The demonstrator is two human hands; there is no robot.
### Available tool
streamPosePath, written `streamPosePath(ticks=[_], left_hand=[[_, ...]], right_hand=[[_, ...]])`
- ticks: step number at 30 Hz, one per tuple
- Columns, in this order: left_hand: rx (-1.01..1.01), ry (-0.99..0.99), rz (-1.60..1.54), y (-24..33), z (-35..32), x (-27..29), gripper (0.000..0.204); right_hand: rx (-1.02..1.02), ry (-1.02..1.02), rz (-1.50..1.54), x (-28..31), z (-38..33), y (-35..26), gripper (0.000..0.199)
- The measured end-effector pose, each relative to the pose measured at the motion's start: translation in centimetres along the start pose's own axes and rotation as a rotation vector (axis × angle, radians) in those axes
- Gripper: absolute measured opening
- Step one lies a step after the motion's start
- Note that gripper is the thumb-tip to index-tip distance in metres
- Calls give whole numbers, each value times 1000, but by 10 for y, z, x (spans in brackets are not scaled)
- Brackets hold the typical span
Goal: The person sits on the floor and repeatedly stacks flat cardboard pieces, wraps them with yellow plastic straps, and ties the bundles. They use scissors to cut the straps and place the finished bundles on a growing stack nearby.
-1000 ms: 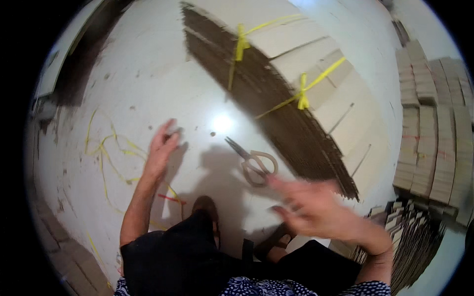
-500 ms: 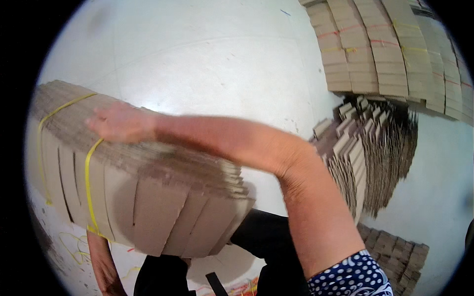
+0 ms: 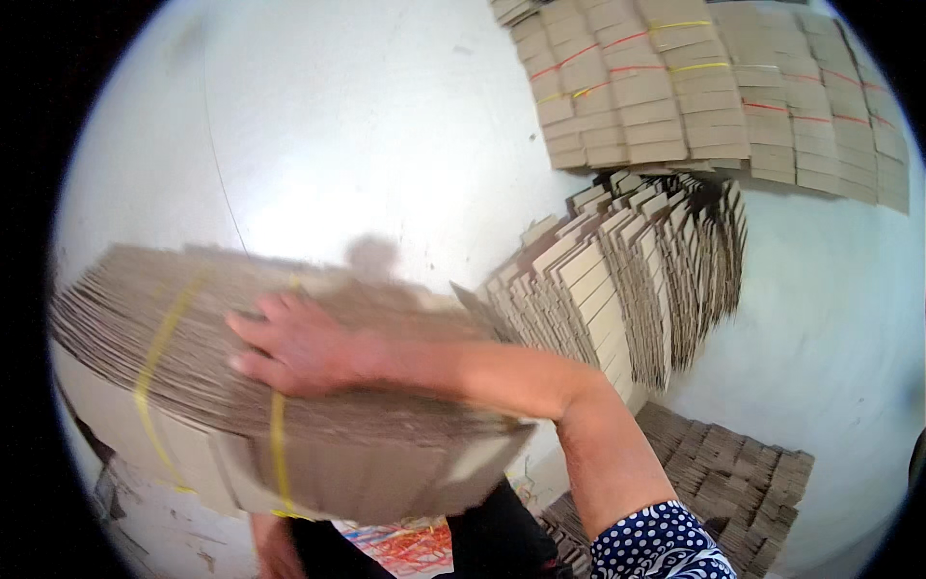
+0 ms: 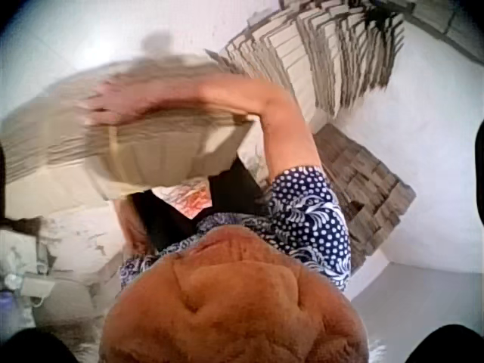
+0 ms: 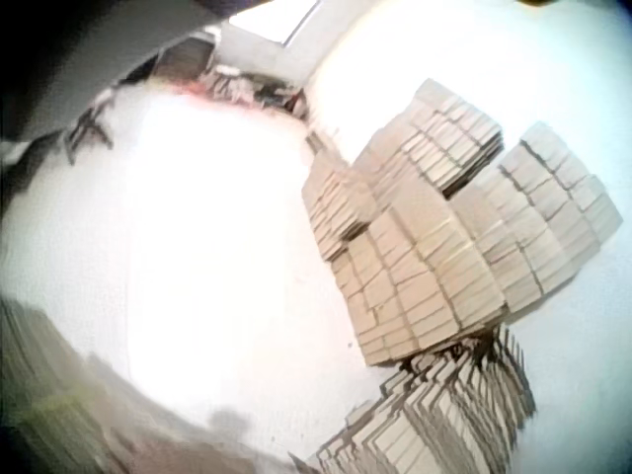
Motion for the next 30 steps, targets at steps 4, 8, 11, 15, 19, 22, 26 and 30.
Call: streamPosePath(ticks=[4,8,11,15,19,22,26,30], left_hand=[[85,-37,45,-58,-85,-55,45],[125,-39,144,-101,-154,-127,45],[118,-58,187,-125,-196,-191,46],[130,-110,252,-160,-229,-282,46],[146,-151,301,-191,-239,-349,46],[150,-182,320,-204,-236,-400,47],[169,-262,347,-217,-218,-517,47],[222,-469,374,-242,-196,-734,48]], right_hand=[[-157,-34,-20,35,-123,-24,59],[-303,-2,10,86,-272,-55,59],[-377,40,37,139,-358,-88,58],[-440,263,-3,189,-462,-84,58],[-446,542,-85,271,-522,-88,55],[-442,635,-178,337,-536,-88,55],[-396,774,-241,450,-545,-86,56],[-454,773,-533,598,-542,-78,58]])
Point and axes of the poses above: each hand's wrist, its own z-axis towards the middle knuckle, its own x-axis out of the back of the hand, y = z × x, the point moved 7 cm from there along z, towards the middle knuckle, and after that the axes turned 6 degrees about x, right-handed, at the moved point
